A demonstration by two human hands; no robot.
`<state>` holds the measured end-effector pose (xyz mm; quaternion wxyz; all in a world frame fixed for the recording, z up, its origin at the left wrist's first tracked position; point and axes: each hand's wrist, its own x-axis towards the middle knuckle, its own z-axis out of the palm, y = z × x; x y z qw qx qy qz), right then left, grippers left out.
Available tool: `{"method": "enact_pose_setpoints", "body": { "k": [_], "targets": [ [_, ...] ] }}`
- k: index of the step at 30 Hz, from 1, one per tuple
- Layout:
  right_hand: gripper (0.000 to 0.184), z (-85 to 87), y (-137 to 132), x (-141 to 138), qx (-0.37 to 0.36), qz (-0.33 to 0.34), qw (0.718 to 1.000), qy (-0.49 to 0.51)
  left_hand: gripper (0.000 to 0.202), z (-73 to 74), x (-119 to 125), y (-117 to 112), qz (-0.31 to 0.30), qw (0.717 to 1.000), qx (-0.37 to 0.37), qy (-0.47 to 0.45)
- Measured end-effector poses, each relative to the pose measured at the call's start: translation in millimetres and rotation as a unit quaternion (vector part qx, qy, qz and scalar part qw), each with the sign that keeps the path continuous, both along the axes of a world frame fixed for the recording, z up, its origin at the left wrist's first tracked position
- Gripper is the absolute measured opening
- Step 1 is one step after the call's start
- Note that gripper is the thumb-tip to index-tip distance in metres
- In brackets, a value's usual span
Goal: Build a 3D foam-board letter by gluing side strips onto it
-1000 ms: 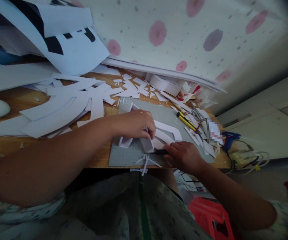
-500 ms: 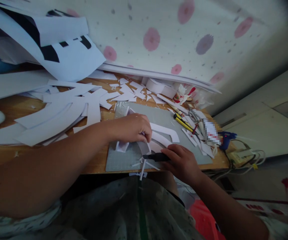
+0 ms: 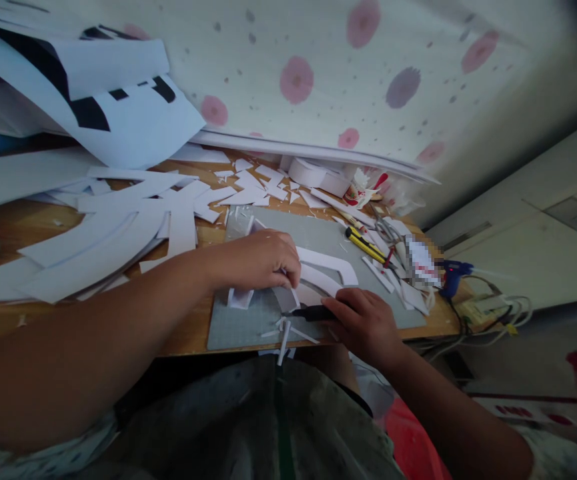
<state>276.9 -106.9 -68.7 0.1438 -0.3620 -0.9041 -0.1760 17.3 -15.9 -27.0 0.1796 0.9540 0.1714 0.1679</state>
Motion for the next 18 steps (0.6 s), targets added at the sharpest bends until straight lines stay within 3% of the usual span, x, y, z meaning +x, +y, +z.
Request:
{"method": "enact_pose_setpoints", "body": {
  "k": [4,8,12,18],
  "targets": [
    [0.017,3.8,1,-1,0.020,-0.005,1.000,0.023,0.012,0.7,0,-1,0.006,1.000,-0.002,0.002],
    [0.017,19.3,4,1,0.037,-0.005,0.996,0.078,0.013,-0.1,0,0,0.003,1.000,0.002,-0.003],
    [0.022,32.0,6,3,0.034,0.028,0.996,0.072,0.014,-1.2,0,1,-0.001,1.000,0.003,-0.008],
    [0.021,18.3,3,-2,-0.024,0.022,0.999,-0.009,0.012,-1.3,0,0,0.003,1.000,0.006,-0.009]
  ]
}}
